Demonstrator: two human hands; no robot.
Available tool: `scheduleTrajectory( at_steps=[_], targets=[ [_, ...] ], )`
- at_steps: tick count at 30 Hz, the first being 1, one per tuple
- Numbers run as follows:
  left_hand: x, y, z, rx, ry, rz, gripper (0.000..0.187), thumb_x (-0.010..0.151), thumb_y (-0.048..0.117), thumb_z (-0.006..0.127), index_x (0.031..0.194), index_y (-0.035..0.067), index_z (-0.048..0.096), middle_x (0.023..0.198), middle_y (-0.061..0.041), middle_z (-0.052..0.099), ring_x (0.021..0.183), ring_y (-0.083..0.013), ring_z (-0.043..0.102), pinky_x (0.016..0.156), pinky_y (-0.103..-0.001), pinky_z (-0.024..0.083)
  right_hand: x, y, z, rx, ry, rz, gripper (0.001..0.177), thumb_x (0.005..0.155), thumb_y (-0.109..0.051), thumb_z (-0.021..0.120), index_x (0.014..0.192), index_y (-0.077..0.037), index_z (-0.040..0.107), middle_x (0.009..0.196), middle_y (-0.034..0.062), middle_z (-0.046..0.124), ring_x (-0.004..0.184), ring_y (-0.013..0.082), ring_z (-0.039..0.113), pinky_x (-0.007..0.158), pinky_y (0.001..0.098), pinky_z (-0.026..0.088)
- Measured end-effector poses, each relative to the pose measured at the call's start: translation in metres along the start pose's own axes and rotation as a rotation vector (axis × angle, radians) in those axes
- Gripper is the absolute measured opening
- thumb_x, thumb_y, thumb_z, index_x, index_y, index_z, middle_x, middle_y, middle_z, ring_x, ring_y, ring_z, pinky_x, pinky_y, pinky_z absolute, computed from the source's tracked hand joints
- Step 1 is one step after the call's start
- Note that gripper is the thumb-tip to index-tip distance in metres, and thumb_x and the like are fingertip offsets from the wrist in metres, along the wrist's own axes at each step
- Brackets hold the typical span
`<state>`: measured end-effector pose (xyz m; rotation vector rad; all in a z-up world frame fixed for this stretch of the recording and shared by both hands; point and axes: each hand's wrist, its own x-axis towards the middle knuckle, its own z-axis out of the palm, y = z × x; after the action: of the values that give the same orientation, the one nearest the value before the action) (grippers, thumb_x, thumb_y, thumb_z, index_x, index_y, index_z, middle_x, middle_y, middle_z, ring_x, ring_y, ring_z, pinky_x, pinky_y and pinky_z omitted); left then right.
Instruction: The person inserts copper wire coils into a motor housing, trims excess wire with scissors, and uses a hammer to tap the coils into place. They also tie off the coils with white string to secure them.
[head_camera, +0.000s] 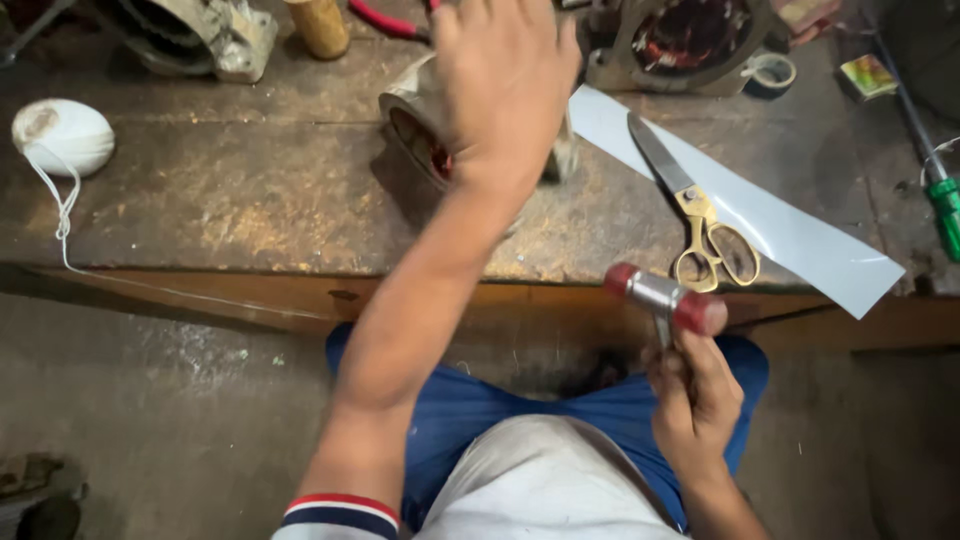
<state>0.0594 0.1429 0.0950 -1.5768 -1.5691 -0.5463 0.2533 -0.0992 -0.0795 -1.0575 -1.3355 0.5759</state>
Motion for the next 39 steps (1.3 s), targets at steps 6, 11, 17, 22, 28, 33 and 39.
scheduleTrajectory(
  at_steps=[6,11,17,22,28,33,39],
  targets=[
    [-0.028,-0.065,-0.032,-0.796,0.193,0.372,0.026,0.095,0.042,0.071,0.091,0.017,0.068,0.083,0.002,0.062,0.074,-0.0177,0.055,0.08,-0.039,0.038,-0.009,0.004,-0.025,0.145,0.072,0.171,0.04,0.108,0.004,0.051,0.147,-0.003,0.053,0.108,0.0124,0.066,0.08,0.0103,0.06,0.066,0.0226,0.05],
    [-0.029,-0.116,-0.044,-1.242,0.173,0.573,0.032,0.092,0.041,0.063,0.085,0.011,0.072,0.078,-0.002,0.067,0.072,-0.0218,0.058,0.081,-0.04,0.039,0.002,-0.014,-0.01,0.407,0.067,0.216,0.05,0.109,-0.007,0.05,0.159,-0.008,0.04,0.109,0.0101,0.067,0.07,0.0067,0.055,0.058,0.019,0.045],
    [-0.077,-0.119,-0.026,-1.236,0.208,0.143,0.056,0.103,0.061,0.05,0.122,0.009,0.061,0.133,-0.009,0.053,0.123,-0.0241,0.051,0.109,-0.037,0.044,0.017,-0.02,0.038,0.157,-0.262,0.204,0.043,0.104,-0.003,0.053,0.147,0.0,0.049,0.1,0.0096,0.068,0.064,0.0085,0.053,0.056,0.0212,0.045],
    [-0.11,-0.118,0.002,-1.474,-0.073,-0.246,0.08,0.106,0.066,0.046,0.141,-0.003,0.029,0.131,-0.013,0.051,0.119,-0.0225,0.053,0.106,-0.039,0.043,0.036,-0.027,0.051,0.31,0.0,0.123,0.04,0.095,0.008,0.052,0.135,0.003,0.055,0.106,0.0077,0.069,0.081,0.0143,0.066,0.068,0.0251,0.055],
    [-0.136,-0.125,0.04,-1.501,-0.227,-0.348,0.073,0.107,0.066,0.045,0.14,0.003,0.06,0.105,-0.005,0.068,0.1,-0.0149,0.061,0.089,-0.031,0.05,0.054,-0.033,0.057,-0.447,-0.392,-0.305,0.057,0.084,0.011,0.061,0.139,-0.006,0.06,0.107,0.02,0.068,0.088,0.0334,0.07,0.074,0.0423,0.057],
    [-0.147,-0.116,0.046,-1.439,-0.085,-0.442,0.065,0.108,0.062,0.048,0.126,0.002,0.065,0.095,-0.004,0.062,0.086,-0.0141,0.055,0.079,-0.03,0.045,0.041,-0.024,0.062,-0.25,-0.168,-0.289,0.054,0.094,0.015,0.058,0.143,-0.009,0.055,0.107,0.0179,0.064,0.087,0.0286,0.067,0.08,0.0354,0.056],
    [-0.138,-0.101,0.037,-1.308,-0.013,-0.523,0.062,0.109,0.061,0.048,0.112,0.001,0.065,0.086,-0.007,0.06,0.082,-0.0174,0.055,0.076,-0.03,0.044,0.032,-0.01,0.065,0.05,-0.295,0.254,0.045,0.104,-0.004,0.06,0.149,-0.009,0.056,0.1,0.0094,0.068,0.069,0.0138,0.056,0.061,0.0256,0.049]
  ],
)
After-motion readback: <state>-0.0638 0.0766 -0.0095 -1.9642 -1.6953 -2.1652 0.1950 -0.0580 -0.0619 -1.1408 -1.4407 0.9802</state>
